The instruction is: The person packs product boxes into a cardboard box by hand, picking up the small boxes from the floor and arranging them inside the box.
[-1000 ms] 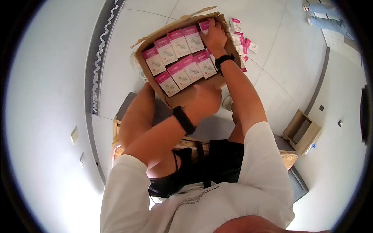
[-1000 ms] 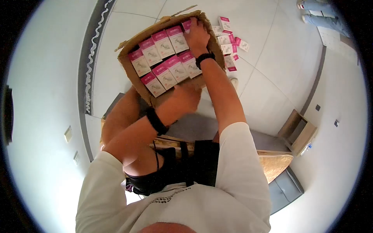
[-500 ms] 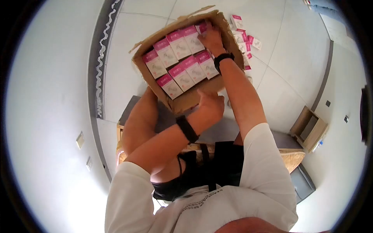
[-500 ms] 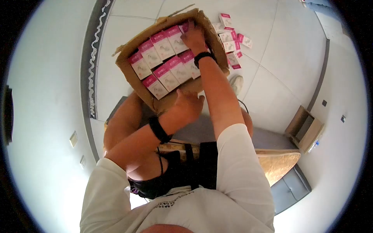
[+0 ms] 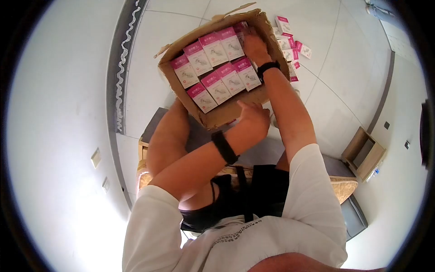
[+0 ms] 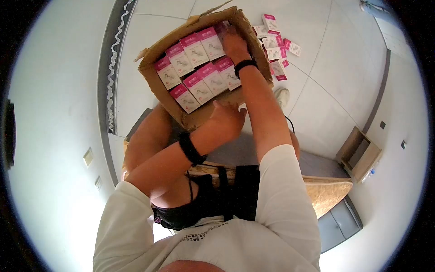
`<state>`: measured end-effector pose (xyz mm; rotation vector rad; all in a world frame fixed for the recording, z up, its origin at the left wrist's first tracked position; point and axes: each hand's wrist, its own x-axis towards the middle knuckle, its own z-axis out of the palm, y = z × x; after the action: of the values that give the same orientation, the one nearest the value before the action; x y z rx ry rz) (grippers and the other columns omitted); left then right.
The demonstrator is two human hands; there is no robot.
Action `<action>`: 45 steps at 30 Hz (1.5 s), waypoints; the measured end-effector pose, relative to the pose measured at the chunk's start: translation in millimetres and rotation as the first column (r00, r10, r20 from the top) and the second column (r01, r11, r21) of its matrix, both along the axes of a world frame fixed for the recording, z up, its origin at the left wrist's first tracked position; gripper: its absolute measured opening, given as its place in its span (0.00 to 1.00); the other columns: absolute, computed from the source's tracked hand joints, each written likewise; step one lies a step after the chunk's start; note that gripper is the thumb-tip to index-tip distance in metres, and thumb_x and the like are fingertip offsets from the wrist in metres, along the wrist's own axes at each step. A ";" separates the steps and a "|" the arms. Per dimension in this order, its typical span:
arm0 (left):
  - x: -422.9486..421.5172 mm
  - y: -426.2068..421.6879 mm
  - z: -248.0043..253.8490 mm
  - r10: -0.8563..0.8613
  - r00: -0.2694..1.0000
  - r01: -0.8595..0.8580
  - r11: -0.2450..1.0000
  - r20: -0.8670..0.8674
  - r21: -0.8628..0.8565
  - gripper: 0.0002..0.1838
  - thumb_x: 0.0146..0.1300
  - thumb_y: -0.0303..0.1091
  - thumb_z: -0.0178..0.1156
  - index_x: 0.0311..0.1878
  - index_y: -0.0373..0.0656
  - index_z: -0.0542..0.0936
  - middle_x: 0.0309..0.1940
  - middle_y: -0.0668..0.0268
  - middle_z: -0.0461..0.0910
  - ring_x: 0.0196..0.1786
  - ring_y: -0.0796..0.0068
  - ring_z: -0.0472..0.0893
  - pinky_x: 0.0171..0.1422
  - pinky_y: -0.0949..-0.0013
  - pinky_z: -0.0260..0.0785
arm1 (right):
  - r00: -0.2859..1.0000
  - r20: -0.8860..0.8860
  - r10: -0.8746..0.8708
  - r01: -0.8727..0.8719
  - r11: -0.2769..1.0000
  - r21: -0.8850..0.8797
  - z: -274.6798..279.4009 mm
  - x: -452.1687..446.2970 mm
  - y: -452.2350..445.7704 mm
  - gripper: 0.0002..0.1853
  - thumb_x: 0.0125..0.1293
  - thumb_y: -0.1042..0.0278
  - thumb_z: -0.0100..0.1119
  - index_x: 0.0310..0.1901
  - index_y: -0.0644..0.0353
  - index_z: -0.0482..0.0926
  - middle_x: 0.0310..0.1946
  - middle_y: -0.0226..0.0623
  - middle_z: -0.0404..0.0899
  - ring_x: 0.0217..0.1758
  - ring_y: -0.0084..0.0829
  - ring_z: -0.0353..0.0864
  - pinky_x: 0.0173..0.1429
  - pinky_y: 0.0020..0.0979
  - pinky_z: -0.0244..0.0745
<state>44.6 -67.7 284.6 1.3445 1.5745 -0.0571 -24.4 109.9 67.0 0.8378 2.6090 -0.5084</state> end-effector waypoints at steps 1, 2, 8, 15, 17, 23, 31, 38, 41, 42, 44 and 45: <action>-0.3 0.4 -0.4 0.004 1.000 -0.004 1.000 0.004 -0.025 0.28 0.63 0.35 0.54 0.66 0.36 0.68 0.57 0.44 0.72 0.61 0.43 0.72 0.65 0.31 0.58 | 0.986 -0.100 0.131 -0.124 0.989 0.075 -1.2 3.9 2.3 0.38 0.59 0.70 0.60 0.72 0.51 0.57 0.69 0.50 0.60 0.66 0.53 0.68 0.65 0.48 0.71; -0.9 0.1 -0.8 0.003 1.000 -0.003 1.000 0.006 -0.029 0.28 0.63 0.35 0.54 0.66 0.36 0.68 0.57 0.44 0.72 0.61 0.43 0.72 0.65 0.31 0.58 | 0.946 -0.189 0.264 -0.235 0.959 0.159 -5.5 7.3 3.8 0.36 0.59 0.72 0.58 0.71 0.52 0.59 0.70 0.49 0.59 0.68 0.52 0.66 0.68 0.47 0.69; 4.5 -1.0 -15.0 0.023 1.000 -0.022 0.990 0.007 -0.137 0.26 0.64 0.34 0.52 0.65 0.37 0.68 0.59 0.47 0.71 0.64 0.47 0.70 0.67 0.30 0.53 | 0.941 -0.043 0.336 -0.323 0.927 0.189 -61.7 -10.0 10.3 0.29 0.71 0.63 0.42 0.73 0.48 0.56 0.74 0.47 0.55 0.74 0.50 0.59 0.74 0.46 0.59; -2.2 5.3 -17.5 -0.059 0.998 0.062 0.982 0.021 -0.181 0.29 0.64 0.33 0.52 0.69 0.35 0.64 0.67 0.51 0.66 0.69 0.51 0.67 0.68 0.31 0.53 | 0.994 -0.004 0.110 -0.109 0.978 -0.178 -53.9 1.6 32.4 0.39 0.58 0.74 0.53 0.73 0.56 0.54 0.66 0.57 0.65 0.68 0.52 0.66 0.70 0.41 0.65; 4.5 5.4 -19.7 -0.107 0.994 0.108 0.972 0.018 -0.210 0.30 0.64 0.33 0.51 0.69 0.35 0.63 0.68 0.50 0.65 0.69 0.51 0.66 0.69 0.31 0.52 | 0.994 0.004 0.107 -0.103 0.967 -0.231 -46.6 5.4 39.2 0.39 0.57 0.76 0.52 0.73 0.57 0.54 0.65 0.58 0.67 0.68 0.52 0.66 0.71 0.40 0.64; 11.6 2.0 -26.2 -0.050 0.993 0.039 0.994 -0.109 -0.100 0.31 0.60 0.36 0.60 0.67 0.38 0.67 0.59 0.51 0.72 0.64 0.52 0.70 0.69 0.34 0.55 | 0.971 -0.170 0.168 -0.185 0.979 -0.089 -30.8 17.7 24.6 0.36 0.59 0.78 0.49 0.72 0.55 0.56 0.59 0.54 0.74 0.63 0.51 0.73 0.67 0.43 0.70; 3.0 3.1 -28.4 -0.064 0.997 0.058 0.993 -0.051 -0.104 0.22 0.64 0.34 0.51 0.61 0.38 0.69 0.56 0.51 0.74 0.59 0.50 0.75 0.62 0.32 0.61 | 0.969 -0.154 0.195 -0.141 0.941 0.306 -6.6 29.7 -2.5 0.16 0.63 0.74 0.50 0.53 0.64 0.75 0.37 0.56 0.83 0.38 0.49 0.86 0.39 0.44 0.84; 6.7 -1.5 -37.3 -0.029 0.998 0.026 0.999 -0.063 -0.042 0.18 0.65 0.32 0.51 0.56 0.37 0.72 0.53 0.52 0.74 0.56 0.51 0.77 0.58 0.32 0.63 | 0.964 -0.062 0.259 -0.237 0.940 0.245 -7.2 15.0 8.7 0.13 0.62 0.74 0.52 0.48 0.65 0.77 0.37 0.55 0.83 0.39 0.49 0.86 0.41 0.41 0.83; 4.4 -2.1 -35.5 -0.022 0.999 0.022 1.000 -0.038 -0.019 0.18 0.64 0.32 0.52 0.56 0.38 0.72 0.52 0.51 0.74 0.55 0.51 0.77 0.57 0.33 0.64 | 0.954 -0.127 0.272 -0.216 0.915 0.342 -32.4 15.1 7.0 0.13 0.63 0.73 0.52 0.47 0.67 0.77 0.37 0.55 0.83 0.40 0.48 0.86 0.43 0.41 0.83; 4.2 -2.0 -32.1 -0.012 0.999 0.011 1.000 -0.051 -0.025 0.18 0.64 0.32 0.53 0.56 0.38 0.72 0.52 0.50 0.75 0.55 0.51 0.77 0.56 0.33 0.64 | 0.967 -0.100 0.235 -0.196 0.934 0.299 -37.9 16.5 8.4 0.14 0.61 0.72 0.55 0.47 0.69 0.76 0.39 0.56 0.83 0.41 0.49 0.85 0.45 0.41 0.82; 4.3 -3.4 -31.1 0.003 0.998 -0.005 1.000 -0.067 -0.027 0.18 0.63 0.31 0.53 0.56 0.37 0.72 0.51 0.50 0.75 0.54 0.51 0.77 0.56 0.33 0.65 | 0.976 -0.071 0.204 -0.179 0.949 0.260 -39.6 19.7 12.0 0.15 0.60 0.71 0.57 0.48 0.70 0.76 0.40 0.56 0.83 0.43 0.49 0.85 0.47 0.41 0.82; 5.6 -5.3 -32.3 0.011 0.996 -0.010 1.000 -0.093 0.006 0.18 0.62 0.31 0.54 0.56 0.38 0.73 0.50 0.50 0.75 0.54 0.51 0.77 0.55 0.34 0.65 | 0.975 -0.025 0.223 -0.212 0.954 0.214 -35.6 20.7 14.5 0.17 0.58 0.72 0.59 0.48 0.72 0.76 0.41 0.56 0.83 0.44 0.49 0.85 0.48 0.42 0.81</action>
<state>50.3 -73.0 252.3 1.3548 1.6603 -0.1103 -3.8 124.4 31.5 0.5927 2.7909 -0.1965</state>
